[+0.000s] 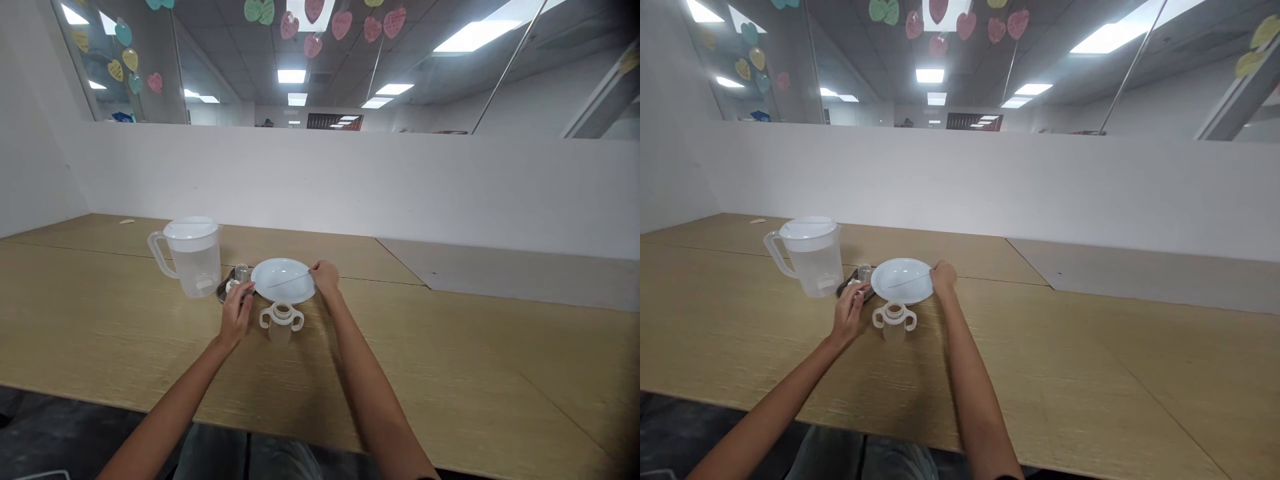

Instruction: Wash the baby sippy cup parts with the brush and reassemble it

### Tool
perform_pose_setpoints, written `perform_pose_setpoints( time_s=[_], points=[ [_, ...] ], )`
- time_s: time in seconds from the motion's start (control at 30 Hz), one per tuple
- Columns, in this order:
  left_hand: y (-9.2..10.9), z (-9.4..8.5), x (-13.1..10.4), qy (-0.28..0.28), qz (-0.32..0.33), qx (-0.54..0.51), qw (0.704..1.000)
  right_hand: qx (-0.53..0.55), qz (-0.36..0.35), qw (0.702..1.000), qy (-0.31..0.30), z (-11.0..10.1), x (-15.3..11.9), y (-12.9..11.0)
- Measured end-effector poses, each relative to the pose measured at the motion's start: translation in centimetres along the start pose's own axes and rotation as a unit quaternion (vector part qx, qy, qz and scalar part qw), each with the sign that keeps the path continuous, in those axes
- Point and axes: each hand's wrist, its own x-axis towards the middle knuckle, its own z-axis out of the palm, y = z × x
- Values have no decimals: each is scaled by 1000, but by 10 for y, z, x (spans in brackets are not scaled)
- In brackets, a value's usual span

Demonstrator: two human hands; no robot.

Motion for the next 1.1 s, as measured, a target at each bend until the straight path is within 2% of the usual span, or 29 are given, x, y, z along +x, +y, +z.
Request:
perform_pose_setpoints(
  time_s=[0.07,0.17,0.3,0.4,0.53,0.8,0.97,1.1],
  points=[
    [-10,-4,6,1,-31,104,994,25,-18,999,15,-3,-2,-6],
    [-29,-7,10,-57,-47,253,965,104,-62,991,50,-8,-7,-20],
    [-46,-6,9,-118,-34,335,934,213,-116,967,78,-15,-20,-47],
    [-47,-3,6,-143,-21,366,919,293,-137,945,45,-16,-32,-64],
    [-44,-2,5,-133,-22,395,909,333,-157,930,1,-14,-43,-74],
    [-39,-8,7,-108,-40,432,894,316,-197,928,14,-11,-43,-70],
    [-37,-5,5,-157,0,387,909,304,-203,931,1,-13,-44,-71],
    [-37,-2,4,-187,-8,375,908,292,-209,933,-6,-16,-47,-72]
  ],
)
